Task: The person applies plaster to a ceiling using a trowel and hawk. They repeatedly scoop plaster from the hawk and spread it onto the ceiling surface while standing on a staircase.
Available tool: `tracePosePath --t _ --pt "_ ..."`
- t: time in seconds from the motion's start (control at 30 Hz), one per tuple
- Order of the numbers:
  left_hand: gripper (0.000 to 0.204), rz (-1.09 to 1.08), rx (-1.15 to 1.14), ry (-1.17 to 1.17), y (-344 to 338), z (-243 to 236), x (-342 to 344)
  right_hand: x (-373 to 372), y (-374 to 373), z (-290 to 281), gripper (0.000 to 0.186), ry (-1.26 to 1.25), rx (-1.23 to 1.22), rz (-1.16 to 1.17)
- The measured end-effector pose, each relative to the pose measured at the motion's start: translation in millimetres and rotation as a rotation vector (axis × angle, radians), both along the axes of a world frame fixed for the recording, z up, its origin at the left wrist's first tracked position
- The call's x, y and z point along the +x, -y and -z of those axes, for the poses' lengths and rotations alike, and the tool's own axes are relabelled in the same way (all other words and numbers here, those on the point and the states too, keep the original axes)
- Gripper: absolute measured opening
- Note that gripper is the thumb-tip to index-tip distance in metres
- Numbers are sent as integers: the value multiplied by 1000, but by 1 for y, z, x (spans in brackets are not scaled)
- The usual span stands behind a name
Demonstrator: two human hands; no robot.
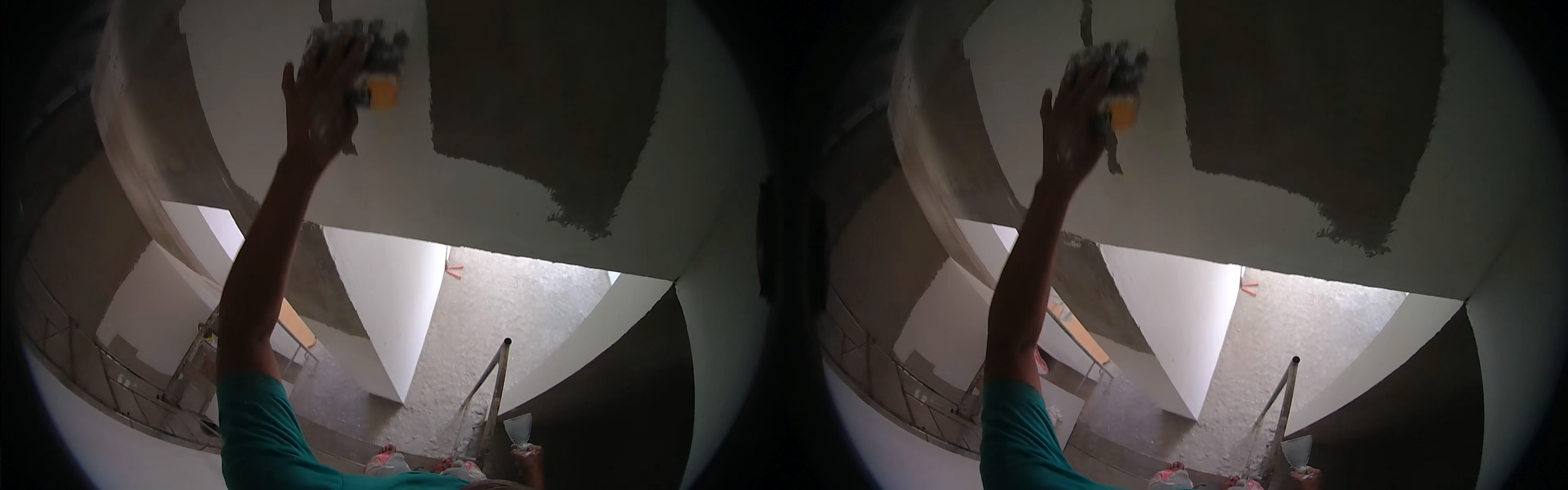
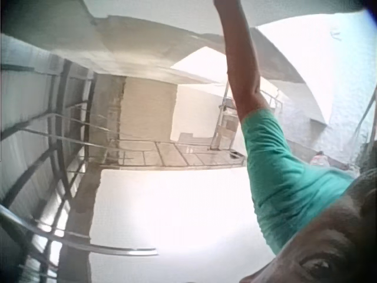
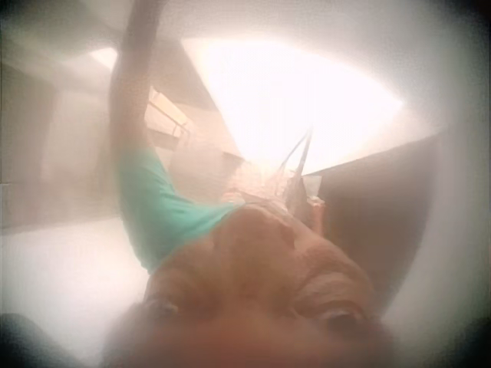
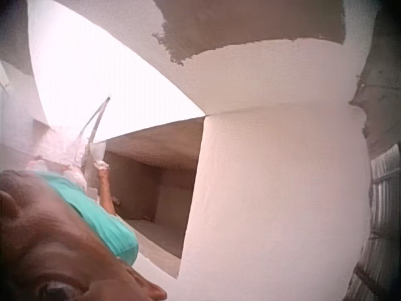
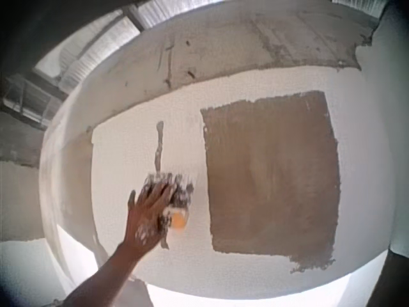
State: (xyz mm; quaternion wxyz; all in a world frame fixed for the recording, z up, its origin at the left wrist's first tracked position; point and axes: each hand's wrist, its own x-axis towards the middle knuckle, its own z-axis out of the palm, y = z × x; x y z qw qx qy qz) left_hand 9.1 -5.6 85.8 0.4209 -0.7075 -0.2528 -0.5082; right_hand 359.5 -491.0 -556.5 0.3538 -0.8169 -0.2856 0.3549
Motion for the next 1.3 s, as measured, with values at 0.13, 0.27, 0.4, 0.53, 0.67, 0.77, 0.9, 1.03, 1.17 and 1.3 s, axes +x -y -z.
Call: tracePosePath --t 0.13,0.27,0.4,0.53,0.67,0.77,0.9,1.03,1.17,1.3 --pt "64 59 188 -87 -40 -139 -1 -16 -17 -18 12 -57 -18 -11" --pt "67 -228 27 65 -19 -204 16 -34 -22 -48 9 -83 -23 -2" --pt "64 -213 -111 -6 -29 -219 26 -20 -12 -10 17 -5 83 -1" --pt "63 -218 -39 -75 -23 -155 16 -17 2 10 22 22 87 -27" --pt "66 -169 -36 -80 -30 -16 24 -14 11 -14 22 -9 108 77" --pt "79 -111 -169 -82 -17 83 27 -6 8 -24 20 -116 189 48" --pt "79 -159 -342 -80 -4 217 32 -1 3 -53 19 -16 87 49" --pt "79 -82 -518 -114 14 315 21 4 6 -58 19 -32 130 45" --pt "79 -23 -774 -24 71 346 14 -3 -4 -77 19 -15 139 -22" --pt "52 817 -1529 1075 163 361 7 -40 -57 -136 13 65 371 -271"
